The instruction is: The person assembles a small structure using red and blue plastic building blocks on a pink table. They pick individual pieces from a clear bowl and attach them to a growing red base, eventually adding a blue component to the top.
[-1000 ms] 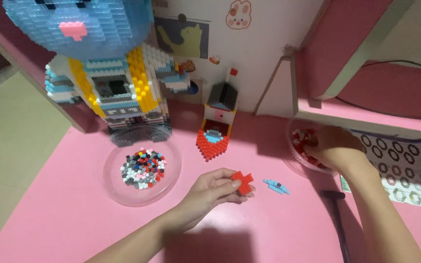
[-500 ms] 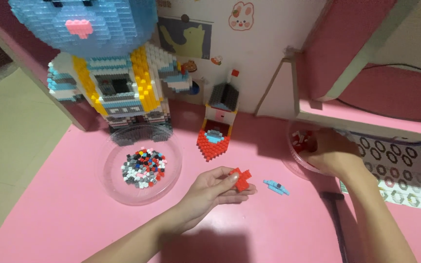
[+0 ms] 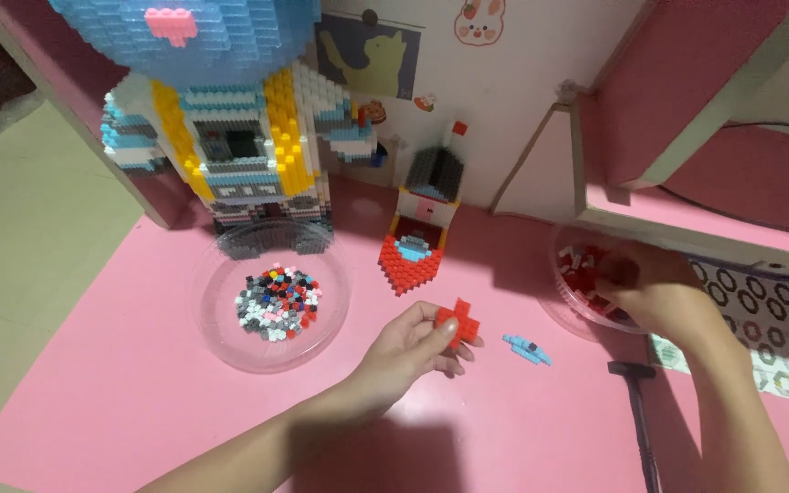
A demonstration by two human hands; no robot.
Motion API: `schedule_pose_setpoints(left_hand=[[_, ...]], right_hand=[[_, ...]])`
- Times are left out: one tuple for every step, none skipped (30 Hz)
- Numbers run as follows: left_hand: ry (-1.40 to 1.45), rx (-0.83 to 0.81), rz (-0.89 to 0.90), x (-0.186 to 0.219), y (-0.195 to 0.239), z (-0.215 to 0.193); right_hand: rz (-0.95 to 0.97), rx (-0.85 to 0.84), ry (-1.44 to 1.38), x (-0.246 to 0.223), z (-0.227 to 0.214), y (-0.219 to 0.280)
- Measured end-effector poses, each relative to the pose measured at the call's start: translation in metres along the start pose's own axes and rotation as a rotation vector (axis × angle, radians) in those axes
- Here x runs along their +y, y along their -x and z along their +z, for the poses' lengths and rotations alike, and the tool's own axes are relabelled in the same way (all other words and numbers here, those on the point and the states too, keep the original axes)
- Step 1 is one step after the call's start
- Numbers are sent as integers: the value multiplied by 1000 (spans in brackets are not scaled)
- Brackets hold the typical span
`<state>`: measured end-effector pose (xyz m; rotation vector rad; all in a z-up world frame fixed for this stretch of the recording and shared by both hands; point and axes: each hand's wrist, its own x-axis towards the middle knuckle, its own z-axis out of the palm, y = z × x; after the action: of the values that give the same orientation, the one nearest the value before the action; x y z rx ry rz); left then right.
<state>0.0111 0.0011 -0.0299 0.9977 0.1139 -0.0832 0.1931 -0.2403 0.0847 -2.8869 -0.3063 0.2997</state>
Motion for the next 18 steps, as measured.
schedule_pose_setpoints(left_hand=[[3,1,0,-3,-1,-2],[-24,23,-11,-5,-2,-5],[-50,47,-22,-9,-2,-8],[-45,51,-23,-4,0,-3],[-75,78,-60,3,3,1],[-105,105,-97,9,5,5],[-103,107,-100,7,4,4],[-52,95,-90,4,3,4],[-3,85,-80,3,2,3],[-3,89,-82,5,3,4],[19,98,-95,7,3,5],[41,106,-107,9,3,6],[40,110,-110,7,3,5],[51,114,-86,6,2,5],[64,112,-64,3,1,6],[66,110,-68,2,2,6],[97,109,-55,2,2,7],[128,107,-42,2,2,7]], right_hand=[[0,-2,3,6,3,5],[-56,80,-51,12,6,9],[-112,158,-105,18,10,14],[-114,154,-101,18,14,25],[-255,186,-273,17,19,36],[-395,220,-448,17,23,48],[-394,216,-447,12,35,59],[-489,177,-561,8,46,71],[-585,137,-677,2,58,82],[-585,134,-679,-7,69,90],[-518,153,-778,-17,81,97],[-448,172,-876,-26,92,105],[-447,168,-878,-35,98,106],[-701,429,-598,-44,103,107],[-932,681,-288,-51,107,109],[-929,678,-286,-49,113,109],[-862,587,-465,-47,118,109],[-790,492,-640,-45,124,109]])
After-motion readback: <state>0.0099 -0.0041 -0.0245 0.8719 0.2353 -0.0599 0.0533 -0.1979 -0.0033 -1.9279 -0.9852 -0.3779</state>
